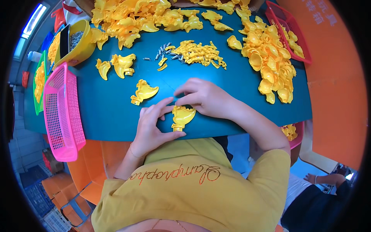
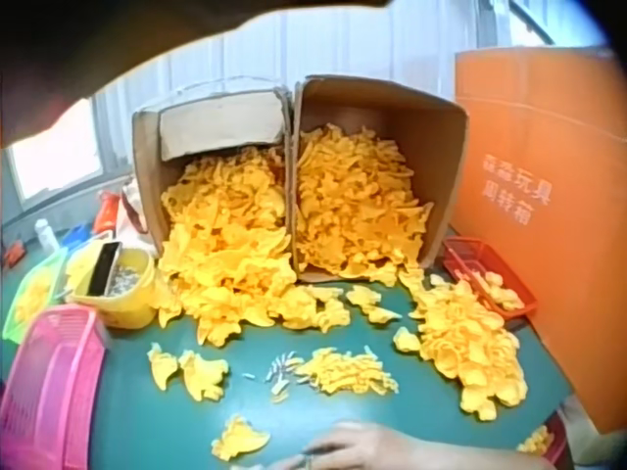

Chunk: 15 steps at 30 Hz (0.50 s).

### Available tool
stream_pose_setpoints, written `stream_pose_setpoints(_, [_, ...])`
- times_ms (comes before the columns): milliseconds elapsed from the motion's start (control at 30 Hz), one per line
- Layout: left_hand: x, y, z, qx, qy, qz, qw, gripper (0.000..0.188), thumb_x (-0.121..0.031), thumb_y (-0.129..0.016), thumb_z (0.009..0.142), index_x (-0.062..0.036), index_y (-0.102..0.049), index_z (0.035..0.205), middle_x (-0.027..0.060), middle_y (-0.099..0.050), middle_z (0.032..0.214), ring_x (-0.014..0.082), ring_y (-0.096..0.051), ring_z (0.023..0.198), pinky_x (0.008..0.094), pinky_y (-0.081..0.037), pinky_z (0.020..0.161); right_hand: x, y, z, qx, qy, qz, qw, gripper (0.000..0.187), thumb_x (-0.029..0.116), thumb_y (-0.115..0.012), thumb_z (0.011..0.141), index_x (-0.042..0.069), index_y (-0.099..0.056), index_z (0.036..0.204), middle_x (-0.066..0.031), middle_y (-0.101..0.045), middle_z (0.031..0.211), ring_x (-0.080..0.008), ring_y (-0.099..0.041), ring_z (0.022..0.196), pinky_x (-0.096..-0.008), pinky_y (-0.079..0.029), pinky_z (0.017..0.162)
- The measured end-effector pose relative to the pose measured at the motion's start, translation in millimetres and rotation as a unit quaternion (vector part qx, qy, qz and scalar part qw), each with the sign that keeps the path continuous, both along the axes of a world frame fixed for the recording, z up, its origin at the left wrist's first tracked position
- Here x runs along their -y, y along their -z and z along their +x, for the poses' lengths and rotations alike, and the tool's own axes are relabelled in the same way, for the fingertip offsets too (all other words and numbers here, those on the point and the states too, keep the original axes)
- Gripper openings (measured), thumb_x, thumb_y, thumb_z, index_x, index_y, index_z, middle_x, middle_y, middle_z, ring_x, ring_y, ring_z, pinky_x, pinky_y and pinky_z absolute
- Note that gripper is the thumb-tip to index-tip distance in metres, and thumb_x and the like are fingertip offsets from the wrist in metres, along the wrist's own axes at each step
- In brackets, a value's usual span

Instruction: Assembling small yellow plastic toy ducks by snapping parts together at a factory workbench.

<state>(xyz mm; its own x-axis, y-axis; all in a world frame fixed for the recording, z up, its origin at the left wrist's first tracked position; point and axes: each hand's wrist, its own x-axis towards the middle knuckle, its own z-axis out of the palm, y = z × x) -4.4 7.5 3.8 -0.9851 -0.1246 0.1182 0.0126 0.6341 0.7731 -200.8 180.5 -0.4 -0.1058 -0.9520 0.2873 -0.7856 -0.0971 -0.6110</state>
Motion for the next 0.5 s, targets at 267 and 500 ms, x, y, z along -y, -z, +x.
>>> stream_pose_setpoints(267, [-1, 4, -2, 0.000, 0.008, 0.003, 1.000, 0.099, -0.034, -0.101, 0.059, -0.0158, -0.058, 0.146, -0.0032, -0.073, 0.112, 0.0151, -0.056, 0.084, 0.0331, -0.039, 0.087, -11, 5, 44, 0.175, 0.199, 0.031, 0.964, 0.030, 0.016, -0.084, 0.085, 0.005, -0.079, 0.113, -0.0077, -0.077, 0.108, -0.0226, -0.071, 0.103, -0.0348, -0.057, 0.086])
stream_pose_setpoints(500, [-3, 3, -1, -0.010, 0.011, -0.036, 0.999, 0.077, -0.034, -0.099, 0.063, -0.0147, -0.069, 0.131, -0.0015, -0.073, 0.117, 0.0189, -0.062, 0.094, 0.0351, -0.040, 0.089, 1, 9, 46, 0.180, 0.206, 0.063, 0.960, 0.031, 0.018, -0.085, 0.086, 0.008, -0.077, 0.115, -0.0057, -0.076, 0.105, -0.0202, -0.071, 0.099, -0.0320, -0.057, 0.084])
